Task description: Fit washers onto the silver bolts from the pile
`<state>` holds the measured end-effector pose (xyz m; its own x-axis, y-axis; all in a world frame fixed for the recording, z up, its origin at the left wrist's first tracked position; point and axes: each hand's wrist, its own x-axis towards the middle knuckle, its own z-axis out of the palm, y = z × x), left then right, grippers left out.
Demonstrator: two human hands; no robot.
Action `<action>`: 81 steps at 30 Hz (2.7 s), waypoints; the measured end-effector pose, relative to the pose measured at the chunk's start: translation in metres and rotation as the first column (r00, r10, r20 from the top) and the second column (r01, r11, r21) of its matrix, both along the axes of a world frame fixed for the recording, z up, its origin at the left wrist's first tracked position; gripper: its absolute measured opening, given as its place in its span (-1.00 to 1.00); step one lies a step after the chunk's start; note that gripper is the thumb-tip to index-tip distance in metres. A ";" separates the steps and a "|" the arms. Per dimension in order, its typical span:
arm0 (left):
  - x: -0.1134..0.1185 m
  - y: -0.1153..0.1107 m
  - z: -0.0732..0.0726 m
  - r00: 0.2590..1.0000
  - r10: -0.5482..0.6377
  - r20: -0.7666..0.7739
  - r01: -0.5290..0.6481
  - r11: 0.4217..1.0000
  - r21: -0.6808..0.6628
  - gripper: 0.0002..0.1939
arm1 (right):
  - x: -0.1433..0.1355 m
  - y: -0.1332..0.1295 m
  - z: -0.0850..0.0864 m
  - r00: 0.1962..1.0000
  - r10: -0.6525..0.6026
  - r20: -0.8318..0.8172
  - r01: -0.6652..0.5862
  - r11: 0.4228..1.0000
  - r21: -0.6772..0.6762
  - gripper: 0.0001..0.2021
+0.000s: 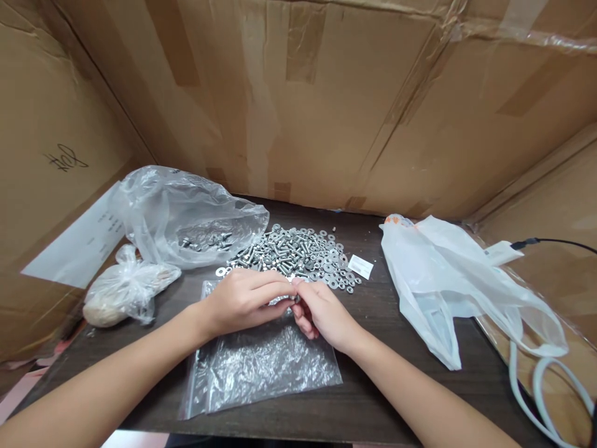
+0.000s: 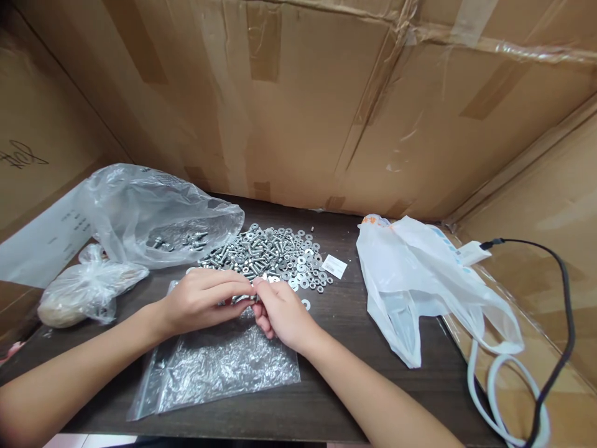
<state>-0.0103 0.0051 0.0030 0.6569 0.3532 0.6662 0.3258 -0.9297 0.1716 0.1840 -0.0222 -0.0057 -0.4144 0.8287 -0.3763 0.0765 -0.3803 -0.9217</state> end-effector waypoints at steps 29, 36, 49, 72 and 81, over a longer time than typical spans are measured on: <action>0.003 -0.002 -0.002 0.998 0.006 0.069 -0.001 0.997 -0.072 -0.85 | -0.001 -0.006 0.000 0.994 -0.095 0.058 0.076 0.960 0.271 -0.38; 0.001 -0.002 -0.001 0.999 -0.039 0.018 0.040 0.997 -0.061 -0.87 | 0.005 0.004 0.006 0.990 0.059 0.127 -0.069 0.994 0.080 -0.39; 0.011 -0.007 0.003 0.976 0.129 0.173 0.003 0.792 -0.610 -0.91 | 0.009 -0.003 0.012 0.951 -0.173 0.254 -0.060 0.707 0.705 -0.66; 0.008 -0.005 0.001 0.978 0.104 0.179 -0.003 0.872 -0.490 -0.91 | 0.006 -0.003 0.005 0.989 -0.085 0.121 0.014 0.871 0.491 -0.54; -0.001 0.000 0.000 0.998 0.023 -0.065 -0.019 0.998 0.061 -0.86 | 0.001 0.002 -0.003 1.000 -0.009 0.019 0.007 0.998 0.063 -0.40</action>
<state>-0.0112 0.0055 0.0029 0.6926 0.3276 0.6427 0.3537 -0.9307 0.0934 0.1849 -0.0201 -0.0085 -0.4008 0.8541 -0.3314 0.0920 -0.3224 -0.9421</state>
